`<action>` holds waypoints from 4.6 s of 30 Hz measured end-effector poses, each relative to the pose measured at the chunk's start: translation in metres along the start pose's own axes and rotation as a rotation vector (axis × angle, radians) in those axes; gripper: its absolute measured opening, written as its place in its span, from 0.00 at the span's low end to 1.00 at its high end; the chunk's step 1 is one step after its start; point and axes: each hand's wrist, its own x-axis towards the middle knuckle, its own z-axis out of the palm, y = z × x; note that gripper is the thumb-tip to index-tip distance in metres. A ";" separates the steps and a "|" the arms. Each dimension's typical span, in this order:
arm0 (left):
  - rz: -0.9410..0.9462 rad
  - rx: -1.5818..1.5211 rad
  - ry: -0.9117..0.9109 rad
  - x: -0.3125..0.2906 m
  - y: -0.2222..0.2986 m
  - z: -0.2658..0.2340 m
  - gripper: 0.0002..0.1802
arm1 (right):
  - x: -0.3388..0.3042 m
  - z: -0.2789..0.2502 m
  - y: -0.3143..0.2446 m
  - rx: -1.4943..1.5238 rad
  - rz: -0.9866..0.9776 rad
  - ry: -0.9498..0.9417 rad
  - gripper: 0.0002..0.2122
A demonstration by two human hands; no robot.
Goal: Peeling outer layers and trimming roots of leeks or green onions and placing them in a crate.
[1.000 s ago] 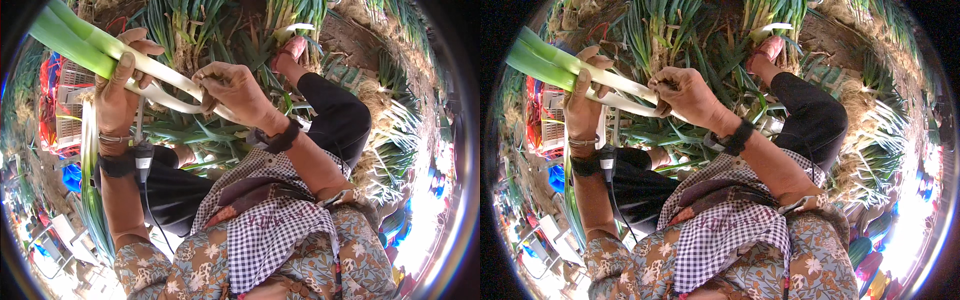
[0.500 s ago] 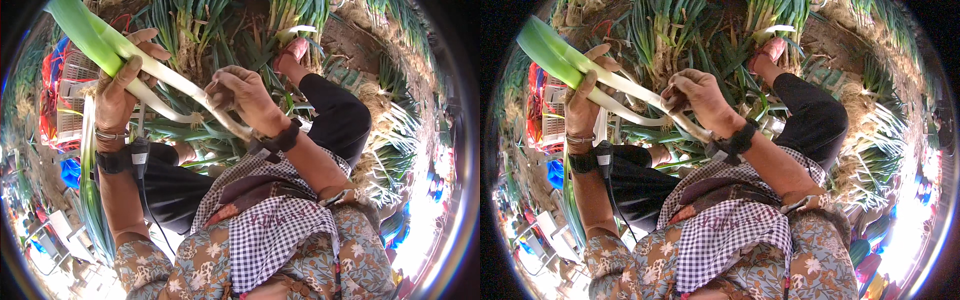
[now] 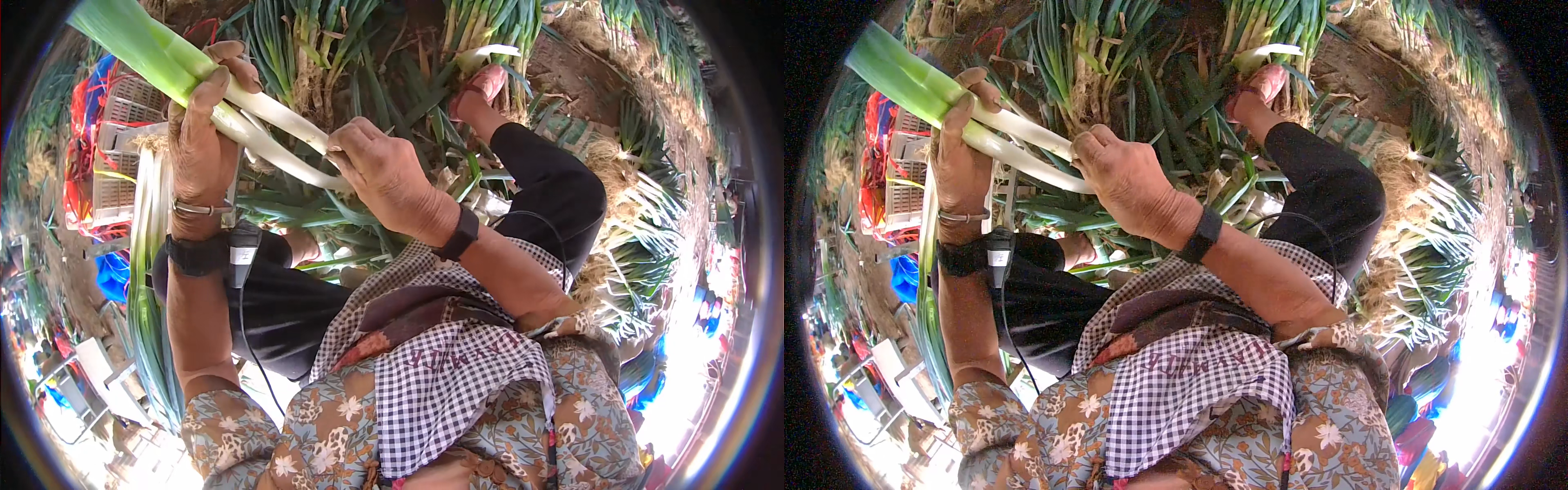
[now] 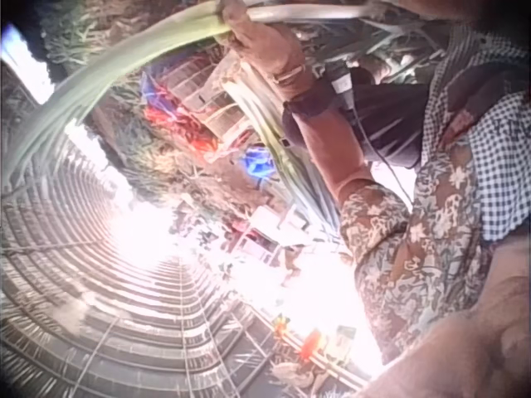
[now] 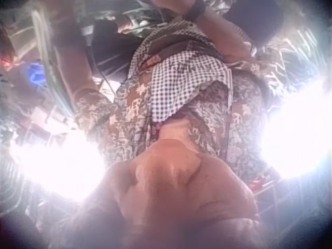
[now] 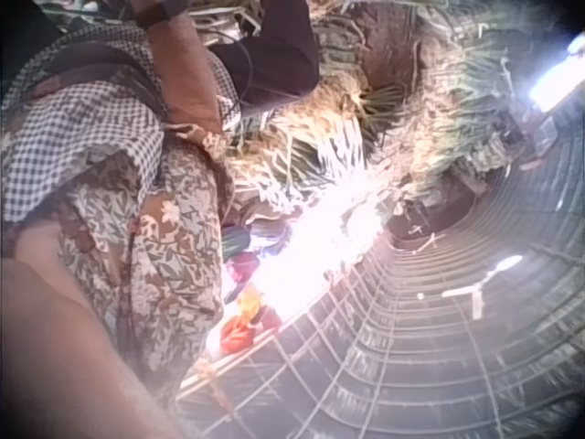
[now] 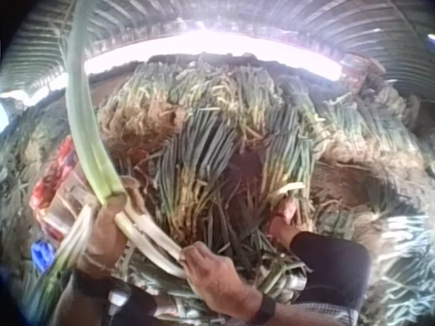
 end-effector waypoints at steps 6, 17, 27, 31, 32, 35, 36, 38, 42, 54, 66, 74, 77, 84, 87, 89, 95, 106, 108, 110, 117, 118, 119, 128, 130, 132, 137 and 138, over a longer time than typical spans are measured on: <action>0.014 -0.071 0.068 -0.002 -0.006 -0.002 0.16 | 0.003 -0.006 -0.001 -0.079 0.018 -0.047 0.09; 0.088 0.027 0.208 0.008 -0.003 -0.015 0.11 | -0.007 -0.020 0.030 1.294 0.476 0.179 0.05; 0.156 0.099 0.231 0.008 0.001 -0.022 0.14 | -0.032 -0.057 0.057 0.448 0.586 -0.203 0.04; 0.138 0.196 0.317 0.011 0.004 -0.026 0.15 | -0.072 -0.064 0.100 -0.672 0.148 -0.387 0.09; 0.157 0.194 0.313 0.015 0.005 -0.023 0.14 | -0.076 -0.067 0.107 -0.642 0.118 -0.361 0.10; 0.096 0.190 0.356 0.012 0.003 -0.025 0.10 | -0.042 -0.061 0.066 -0.341 0.017 -0.007 0.12; 0.093 0.192 0.355 0.011 -0.001 -0.025 0.10 | -0.034 -0.056 0.048 -0.339 0.020 -0.008 0.12; 0.028 0.180 0.397 0.012 -0.009 -0.025 0.13 | -0.021 -0.042 0.016 -0.030 0.100 -0.121 0.13; -0.013 0.205 0.361 0.013 -0.011 -0.021 0.14 | -0.014 -0.015 0.019 -0.253 0.142 -0.231 0.10; -0.136 0.161 0.461 0.013 -0.011 -0.034 0.18 | -0.012 -0.013 0.023 -0.164 -0.054 -0.036 0.09; -0.208 0.053 0.442 0.011 -0.015 -0.035 0.19 | -0.015 -0.017 0.024 -0.270 0.029 -0.247 0.12; -0.319 0.037 0.528 0.016 -0.028 -0.037 0.16 | -0.015 -0.021 0.021 -0.413 -0.133 -0.276 0.09; -0.343 -0.078 0.518 0.017 -0.029 -0.041 0.13 | -0.019 -0.016 0.030 -0.435 -0.210 -0.219 0.06; -0.336 -0.131 0.466 0.015 -0.044 -0.063 0.13 | -0.028 -0.042 0.053 -0.345 -0.410 -0.180 0.08; -0.326 -0.160 0.402 0.020 -0.039 -0.087 0.16 | -0.059 -0.043 0.101 -0.534 -0.286 -0.257 0.07; -0.293 -0.149 0.397 0.019 -0.031 -0.083 0.15 | -0.075 -0.062 0.121 -0.583 -0.049 -0.399 0.07; -0.155 -0.144 0.181 0.014 -0.026 -0.055 0.17 | -0.061 -0.094 0.141 -0.558 0.344 -0.198 0.09; -0.074 -0.136 -0.024 0.009 -0.011 -0.014 0.20 | -0.023 -0.022 0.053 0.127 0.360 -0.275 0.12; -0.072 -0.126 0.066 0.009 -0.012 -0.025 0.21 | -0.032 -0.012 0.051 0.124 0.289 0.096 0.10; -0.088 -0.096 0.122 0.010 -0.015 -0.038 0.21 | -0.035 -0.006 0.049 0.221 0.269 0.157 0.11; -0.030 -0.144 0.086 0.019 0.007 -0.062 0.16 | -0.045 -0.044 0.026 0.726 0.537 -0.366 0.12; -0.001 -0.142 0.083 0.018 0.009 -0.062 0.15 | -0.047 -0.041 0.024 0.644 0.441 -0.331 0.08; 0.030 -0.144 0.075 0.019 0.009 -0.062 0.14 | -0.048 -0.040 0.026 0.643 0.442 -0.331 0.08; 0.112 -0.233 0.067 0.018 0.031 -0.093 0.13 | -0.130 -0.061 0.075 -0.282 0.153 -0.575 0.07; 0.131 -0.261 0.094 0.015 0.039 -0.097 0.13 | -0.130 -0.052 0.082 -0.507 0.214 -0.799 0.07; 0.152 -0.246 0.105 0.013 0.038 -0.085 0.13 | -0.110 -0.054 0.084 -0.814 -0.091 -0.482 0.16; 0.190 -0.182 0.103 0.006 0.039 -0.086 0.14 | -0.015 -0.038 0.016 0.289 0.318 -0.050 0.27; 0.198 -0.184 0.111 0.004 0.043 -0.078 0.14 | -0.005 -0.030 0.007 0.251 0.213 -0.093 0.29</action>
